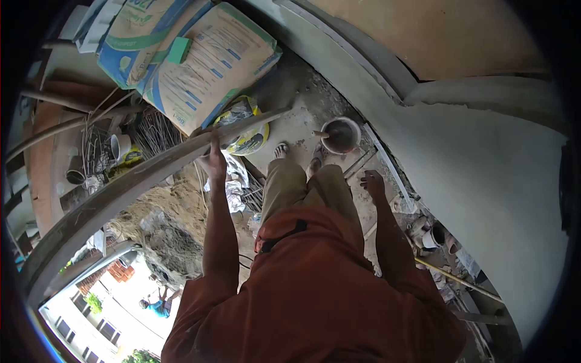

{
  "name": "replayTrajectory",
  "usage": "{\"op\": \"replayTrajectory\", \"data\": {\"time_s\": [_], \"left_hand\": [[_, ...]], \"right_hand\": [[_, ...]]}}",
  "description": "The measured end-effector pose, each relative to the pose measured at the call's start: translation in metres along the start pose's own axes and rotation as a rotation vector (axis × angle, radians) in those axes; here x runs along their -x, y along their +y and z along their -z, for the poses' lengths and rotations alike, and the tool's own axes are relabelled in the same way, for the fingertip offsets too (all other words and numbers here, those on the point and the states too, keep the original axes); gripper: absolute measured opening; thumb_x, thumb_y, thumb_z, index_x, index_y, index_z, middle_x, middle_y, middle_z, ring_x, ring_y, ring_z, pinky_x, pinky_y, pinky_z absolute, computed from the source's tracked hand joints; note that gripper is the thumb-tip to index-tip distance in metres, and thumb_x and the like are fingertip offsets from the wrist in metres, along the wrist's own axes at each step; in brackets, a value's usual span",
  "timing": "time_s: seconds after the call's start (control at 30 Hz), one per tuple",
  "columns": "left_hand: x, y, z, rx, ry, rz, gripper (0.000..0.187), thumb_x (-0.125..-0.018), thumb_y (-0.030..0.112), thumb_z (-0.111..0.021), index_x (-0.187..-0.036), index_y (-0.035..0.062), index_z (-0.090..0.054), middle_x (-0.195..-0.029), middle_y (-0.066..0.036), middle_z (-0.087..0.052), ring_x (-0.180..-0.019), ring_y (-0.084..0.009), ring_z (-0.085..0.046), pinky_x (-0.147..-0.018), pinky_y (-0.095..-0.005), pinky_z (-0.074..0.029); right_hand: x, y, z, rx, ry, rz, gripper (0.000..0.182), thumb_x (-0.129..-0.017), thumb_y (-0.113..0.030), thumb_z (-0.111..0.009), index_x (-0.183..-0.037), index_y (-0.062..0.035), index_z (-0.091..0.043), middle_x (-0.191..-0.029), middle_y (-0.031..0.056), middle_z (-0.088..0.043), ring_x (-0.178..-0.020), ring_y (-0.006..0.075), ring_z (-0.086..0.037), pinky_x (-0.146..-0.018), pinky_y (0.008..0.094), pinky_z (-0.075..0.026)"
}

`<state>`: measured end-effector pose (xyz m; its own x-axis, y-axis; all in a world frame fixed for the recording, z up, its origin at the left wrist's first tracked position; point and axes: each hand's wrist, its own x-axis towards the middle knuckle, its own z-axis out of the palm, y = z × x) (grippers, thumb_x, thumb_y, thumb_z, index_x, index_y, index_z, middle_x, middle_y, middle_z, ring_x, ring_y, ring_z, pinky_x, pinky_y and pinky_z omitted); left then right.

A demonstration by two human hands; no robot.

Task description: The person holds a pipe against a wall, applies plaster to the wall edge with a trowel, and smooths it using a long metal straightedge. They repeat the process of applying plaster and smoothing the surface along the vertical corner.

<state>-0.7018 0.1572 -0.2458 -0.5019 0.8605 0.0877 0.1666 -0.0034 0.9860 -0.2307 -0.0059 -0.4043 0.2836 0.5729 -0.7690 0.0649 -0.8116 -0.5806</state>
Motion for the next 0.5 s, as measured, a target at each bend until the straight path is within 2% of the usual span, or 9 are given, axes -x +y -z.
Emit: {"op": "replayTrajectory", "data": {"time_s": [0.07,0.13,0.17,0.27,0.3,0.33,0.4,0.47,0.5], "left_hand": [[-0.004,0.004,-0.004,-0.095,0.005,-0.048,0.034,-0.093,0.007,-0.064,-0.121,0.0003,-0.047,-0.104,-0.012,-0.065,-0.101,-0.0218,-0.063,-0.096,-0.0382,-0.047],[-0.012,0.010,-0.009,-0.104,-0.032,-0.103,0.029,-0.091,0.005,-0.062,-0.117,0.0000,-0.049,-0.100,-0.013,-0.063,-0.102,-0.0300,-0.065,-0.098,-0.0481,-0.050],[-0.017,0.008,-0.003,-0.256,-0.071,-0.135,0.026,-0.091,0.007,-0.059,-0.114,-0.0006,-0.050,-0.099,-0.013,-0.062,-0.101,-0.0326,-0.066,-0.096,-0.0492,-0.052],[-0.027,0.007,-0.014,-0.231,-0.129,-0.254,0.025,-0.095,0.021,-0.050,-0.108,0.0001,-0.050,-0.094,-0.012,-0.060,-0.098,-0.0354,-0.065,-0.093,-0.0554,-0.054],[-0.027,-0.002,-0.007,-0.231,-0.117,-0.238,0.025,-0.097,0.024,-0.048,-0.107,0.0022,-0.048,-0.094,-0.011,-0.060,-0.099,-0.0369,-0.065,-0.095,-0.0567,-0.053],[-0.026,-0.001,-0.009,-0.231,-0.096,-0.166,0.031,-0.099,0.036,-0.046,-0.103,0.0056,-0.051,-0.097,-0.016,-0.061,-0.103,-0.0346,-0.063,-0.100,-0.0525,-0.049],[-0.028,-0.005,-0.005,-0.234,-0.045,-0.169,0.035,-0.099,0.040,-0.041,-0.101,0.0067,-0.051,-0.100,-0.015,-0.059,-0.105,-0.0339,-0.062,-0.099,-0.0522,-0.050],[-0.030,-0.005,-0.009,-0.207,-0.030,-0.237,0.039,-0.099,0.044,-0.042,-0.099,0.0066,-0.051,-0.095,-0.010,-0.057,-0.104,-0.0334,-0.063,-0.096,-0.0523,-0.051],[-0.030,-0.001,-0.017,-0.202,-0.006,-0.263,0.040,-0.099,0.045,-0.043,-0.100,0.0057,-0.052,-0.093,-0.008,-0.057,-0.103,-0.0341,-0.063,-0.095,-0.0530,-0.051]], "right_hand": [[-0.008,0.024,-0.015,-0.002,-0.023,0.001,0.029,-0.096,-0.025,-0.056,-0.113,-0.0025,-0.063,-0.083,0.0146,-0.071,-0.064,0.0200,-0.069,-0.056,0.0311,-0.053],[-0.024,0.037,-0.035,0.042,-0.013,-0.069,0.029,-0.097,-0.026,-0.054,-0.113,-0.0028,-0.063,-0.083,0.0134,-0.071,-0.065,0.0192,-0.069,-0.055,0.0318,-0.052],[-0.026,0.049,-0.046,0.108,-0.039,-0.126,0.029,-0.098,-0.026,-0.053,-0.112,-0.0031,-0.063,-0.083,0.0122,-0.071,-0.065,0.0184,-0.069,-0.054,0.0324,-0.051],[-0.087,0.090,-0.090,0.283,-0.084,-0.174,0.026,-0.097,-0.026,-0.055,-0.107,-0.0036,-0.065,-0.081,0.0113,-0.070,-0.064,0.0181,-0.069,-0.057,0.0313,-0.054],[-0.116,0.101,-0.106,0.339,-0.098,-0.114,0.027,-0.097,-0.027,-0.055,-0.109,-0.0041,-0.064,-0.081,0.0104,-0.070,-0.063,0.0177,-0.068,-0.056,0.0312,-0.054],[-0.140,0.117,-0.125,0.391,-0.118,-0.057,0.028,-0.097,-0.028,-0.055,-0.112,-0.0046,-0.063,-0.081,0.0095,-0.069,-0.062,0.0174,-0.067,-0.056,0.0312,-0.054],[-0.186,0.129,-0.168,0.175,-0.093,-0.037,0.035,-0.099,-0.033,-0.054,-0.122,-0.0072,-0.057,-0.083,0.0084,-0.067,-0.063,0.0171,-0.066,-0.057,0.0330,-0.056],[-0.206,0.076,-0.203,-0.247,-0.069,-0.308,0.040,-0.098,-0.036,-0.055,-0.128,-0.0095,-0.050,-0.085,0.0088,-0.064,-0.066,0.0183,-0.066,-0.059,0.0359,-0.059],[-0.217,0.065,-0.223,-0.307,0.008,-0.346,0.041,-0.097,-0.037,-0.057,-0.128,-0.0103,-0.049,-0.086,0.0098,-0.064,-0.066,0.0191,-0.066,-0.061,0.0377,-0.060]]}}
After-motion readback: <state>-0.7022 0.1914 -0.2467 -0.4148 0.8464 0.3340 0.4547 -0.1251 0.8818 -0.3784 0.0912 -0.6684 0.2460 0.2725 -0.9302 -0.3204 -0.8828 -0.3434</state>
